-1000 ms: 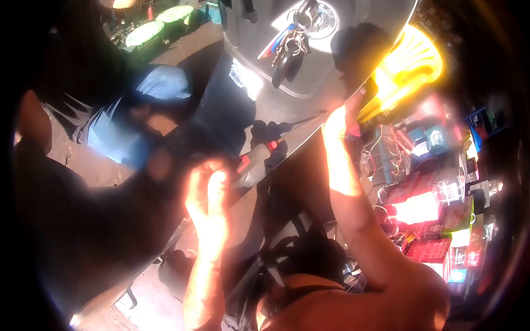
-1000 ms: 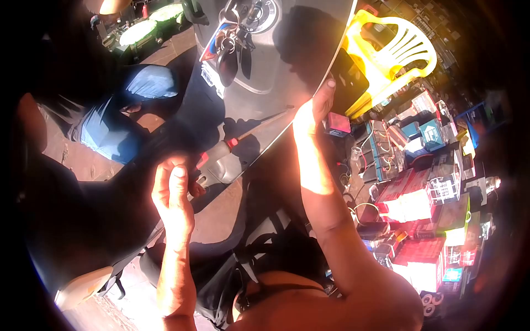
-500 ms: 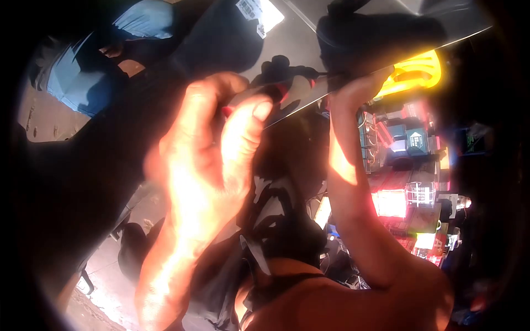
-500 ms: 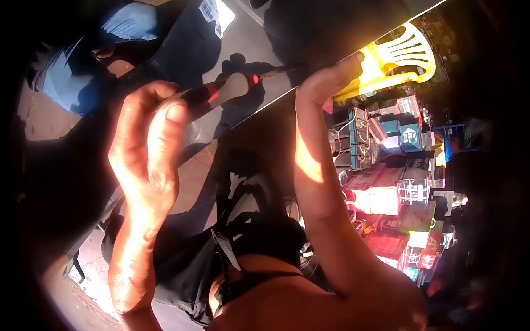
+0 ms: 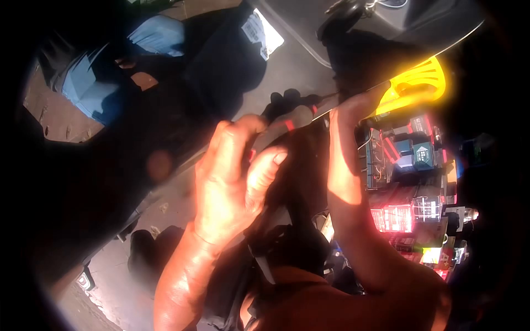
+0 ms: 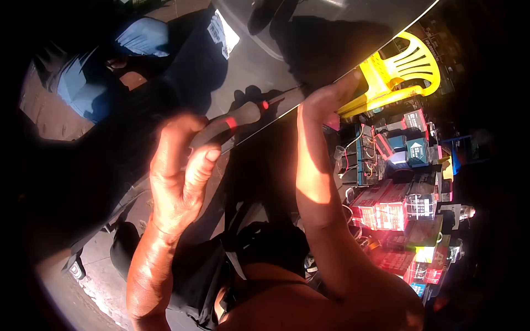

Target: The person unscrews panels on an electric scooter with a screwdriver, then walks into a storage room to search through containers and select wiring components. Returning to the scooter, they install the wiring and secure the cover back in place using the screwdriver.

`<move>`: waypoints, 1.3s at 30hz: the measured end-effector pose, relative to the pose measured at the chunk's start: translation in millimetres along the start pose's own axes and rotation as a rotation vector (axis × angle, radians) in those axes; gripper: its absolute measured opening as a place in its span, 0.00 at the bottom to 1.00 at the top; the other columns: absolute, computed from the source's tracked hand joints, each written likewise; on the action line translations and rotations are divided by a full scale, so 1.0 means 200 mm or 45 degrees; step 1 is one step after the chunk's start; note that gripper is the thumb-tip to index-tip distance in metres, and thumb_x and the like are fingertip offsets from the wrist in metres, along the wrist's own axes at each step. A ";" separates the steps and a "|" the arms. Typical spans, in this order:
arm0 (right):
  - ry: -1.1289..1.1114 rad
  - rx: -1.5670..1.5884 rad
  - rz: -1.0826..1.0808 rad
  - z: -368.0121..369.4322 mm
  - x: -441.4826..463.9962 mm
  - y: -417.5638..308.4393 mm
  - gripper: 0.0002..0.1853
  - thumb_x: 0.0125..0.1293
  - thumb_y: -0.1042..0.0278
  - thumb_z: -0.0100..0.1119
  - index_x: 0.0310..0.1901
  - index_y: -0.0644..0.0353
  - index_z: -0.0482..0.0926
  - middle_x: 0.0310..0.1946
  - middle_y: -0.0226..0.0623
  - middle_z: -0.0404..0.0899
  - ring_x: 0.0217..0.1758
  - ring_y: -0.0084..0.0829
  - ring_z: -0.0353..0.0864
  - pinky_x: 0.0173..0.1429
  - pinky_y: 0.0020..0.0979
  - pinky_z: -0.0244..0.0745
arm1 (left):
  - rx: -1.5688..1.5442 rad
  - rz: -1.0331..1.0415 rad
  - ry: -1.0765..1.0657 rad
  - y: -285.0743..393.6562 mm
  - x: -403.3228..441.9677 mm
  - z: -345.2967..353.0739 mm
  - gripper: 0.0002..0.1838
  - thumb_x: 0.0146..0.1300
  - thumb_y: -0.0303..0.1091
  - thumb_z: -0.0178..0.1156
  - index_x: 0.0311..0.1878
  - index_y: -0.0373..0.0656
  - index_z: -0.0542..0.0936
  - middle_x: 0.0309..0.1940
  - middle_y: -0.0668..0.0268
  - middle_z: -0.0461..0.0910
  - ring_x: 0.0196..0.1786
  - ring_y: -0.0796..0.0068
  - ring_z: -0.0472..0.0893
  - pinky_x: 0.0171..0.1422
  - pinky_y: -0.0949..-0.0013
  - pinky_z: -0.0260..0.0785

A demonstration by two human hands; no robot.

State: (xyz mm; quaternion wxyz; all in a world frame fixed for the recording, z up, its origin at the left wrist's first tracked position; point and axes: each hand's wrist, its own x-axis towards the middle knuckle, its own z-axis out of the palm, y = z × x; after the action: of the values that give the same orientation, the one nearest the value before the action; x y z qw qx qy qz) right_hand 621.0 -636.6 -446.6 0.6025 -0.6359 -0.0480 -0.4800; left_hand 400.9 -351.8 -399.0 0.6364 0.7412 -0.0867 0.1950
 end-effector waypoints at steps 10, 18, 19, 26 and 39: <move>0.289 0.034 0.239 0.15 -0.11 -0.37 0.26 0.78 0.46 0.43 0.53 0.66 0.73 0.46 0.39 0.75 0.51 0.30 0.74 0.59 0.35 0.69 | 0.002 0.072 -0.169 0.04 0.09 -0.10 0.20 0.59 0.32 0.72 0.53 0.40 0.80 0.44 0.61 0.81 0.43 0.67 0.78 0.48 0.69 0.70; 0.205 0.202 0.289 0.16 -0.11 -0.40 0.30 0.76 0.42 0.44 0.53 0.67 0.76 0.50 0.42 0.78 0.50 0.33 0.79 0.55 0.34 0.76 | 0.085 -0.419 0.218 0.06 -0.23 -0.70 0.24 0.58 0.25 0.69 0.58 0.35 0.78 0.44 0.63 0.81 0.46 0.75 0.79 0.53 0.73 0.72; 0.208 0.247 0.272 0.20 -0.11 -0.43 0.30 0.76 0.42 0.44 0.55 0.67 0.76 0.51 0.43 0.79 0.51 0.34 0.79 0.56 0.34 0.77 | -0.044 -0.584 0.362 -0.03 -0.26 -0.75 0.24 0.58 0.24 0.68 0.59 0.35 0.78 0.46 0.63 0.81 0.46 0.76 0.78 0.54 0.74 0.71; 0.247 -0.010 0.256 0.16 -0.11 -0.41 0.31 0.77 0.44 0.42 0.62 0.68 0.72 0.59 0.47 0.75 0.59 0.40 0.77 0.62 0.37 0.74 | 1.060 -0.330 0.131 -0.41 -0.30 -0.83 0.28 0.55 0.27 0.69 0.61 0.42 0.77 0.54 0.56 0.80 0.57 0.56 0.78 0.62 0.60 0.70; -0.136 -0.578 0.918 -0.20 -0.24 -0.90 0.29 0.74 0.39 0.46 0.60 0.58 0.72 0.52 0.37 0.74 0.51 0.29 0.75 0.53 0.32 0.72 | 1.567 -0.753 -0.434 -0.56 -0.28 -0.82 0.41 0.53 0.41 0.70 0.68 0.37 0.64 0.61 0.52 0.71 0.63 0.50 0.70 0.66 0.52 0.64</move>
State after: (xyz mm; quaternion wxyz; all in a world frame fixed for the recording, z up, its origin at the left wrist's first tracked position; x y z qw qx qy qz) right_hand 458.7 -596.1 -356.0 0.5731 -0.7524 0.2532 -0.2033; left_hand 363.1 -179.3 -505.4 0.1051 0.9794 0.1461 -0.0914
